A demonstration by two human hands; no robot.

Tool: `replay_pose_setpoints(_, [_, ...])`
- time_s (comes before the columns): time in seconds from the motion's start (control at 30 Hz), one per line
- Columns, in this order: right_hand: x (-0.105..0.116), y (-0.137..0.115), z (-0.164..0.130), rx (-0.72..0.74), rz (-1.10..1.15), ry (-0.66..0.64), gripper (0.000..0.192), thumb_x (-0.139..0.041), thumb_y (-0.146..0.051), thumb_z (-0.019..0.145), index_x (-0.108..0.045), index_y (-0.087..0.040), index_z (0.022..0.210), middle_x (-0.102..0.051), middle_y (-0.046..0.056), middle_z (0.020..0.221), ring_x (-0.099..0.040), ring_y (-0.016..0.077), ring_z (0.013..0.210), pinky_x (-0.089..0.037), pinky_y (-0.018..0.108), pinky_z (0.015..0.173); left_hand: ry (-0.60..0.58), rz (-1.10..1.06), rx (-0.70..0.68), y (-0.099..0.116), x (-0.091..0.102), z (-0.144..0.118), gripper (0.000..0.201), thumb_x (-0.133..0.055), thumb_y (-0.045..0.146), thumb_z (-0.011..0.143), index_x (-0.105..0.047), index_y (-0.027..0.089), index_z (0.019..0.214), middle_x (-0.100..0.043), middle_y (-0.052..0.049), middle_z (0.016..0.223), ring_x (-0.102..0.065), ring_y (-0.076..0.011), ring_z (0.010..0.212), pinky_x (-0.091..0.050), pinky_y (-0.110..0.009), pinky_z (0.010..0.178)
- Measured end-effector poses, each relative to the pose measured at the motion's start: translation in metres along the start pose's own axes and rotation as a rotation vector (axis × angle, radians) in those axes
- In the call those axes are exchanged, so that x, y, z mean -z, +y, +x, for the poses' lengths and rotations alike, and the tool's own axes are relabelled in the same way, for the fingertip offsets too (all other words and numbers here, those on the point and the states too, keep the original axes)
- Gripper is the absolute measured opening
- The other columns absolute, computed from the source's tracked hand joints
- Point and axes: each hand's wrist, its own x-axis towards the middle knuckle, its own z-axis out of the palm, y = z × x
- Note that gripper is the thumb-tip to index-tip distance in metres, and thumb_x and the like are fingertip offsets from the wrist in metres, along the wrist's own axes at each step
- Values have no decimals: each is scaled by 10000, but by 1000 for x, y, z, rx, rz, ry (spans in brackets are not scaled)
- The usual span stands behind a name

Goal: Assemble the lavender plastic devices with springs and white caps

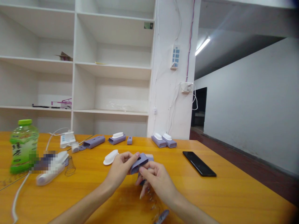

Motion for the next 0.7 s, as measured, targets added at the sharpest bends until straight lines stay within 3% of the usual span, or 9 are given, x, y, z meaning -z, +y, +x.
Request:
replay_pose_setpoints(0.17, [1,-1,0,-39,58,-35,591,-723,-694,700,-493,-162,813,-721,79,688,-603,148,375,-476,255,412,-9,33,91,-2,1,0,530,-749,643,691,-625,130,643,-542,16,548,-487,-107,501,-372,-194,474])
replay_pose_setpoints(0.3, [3,0,1,-72,86,-48,593,-708,-704,705,-477,-170,817,-732,93,714,-648,166,418,-418,218,434,-42,49,121,-4,3,1,536,-735,648,712,-628,123,682,-557,11,579,-506,-106,530,-428,-198,513])
replay_pose_setpoints(0.5, [3,-1,0,-83,114,-51,596,-696,-713,709,-462,-176,824,-746,114,765,-675,178,461,-383,207,458,-67,-28,179,-2,6,2,499,-753,606,730,-701,112,772,-640,-26,640,-616,-143,587,-526,-242,596])
replay_pose_setpoints(0.7, [3,0,1,-147,106,-30,600,-700,-711,715,-464,-178,858,-754,121,820,-702,191,523,-412,220,505,-102,-77,243,-2,5,-1,456,-758,565,749,-719,111,769,-685,-55,668,-628,-144,586,-534,-237,596])
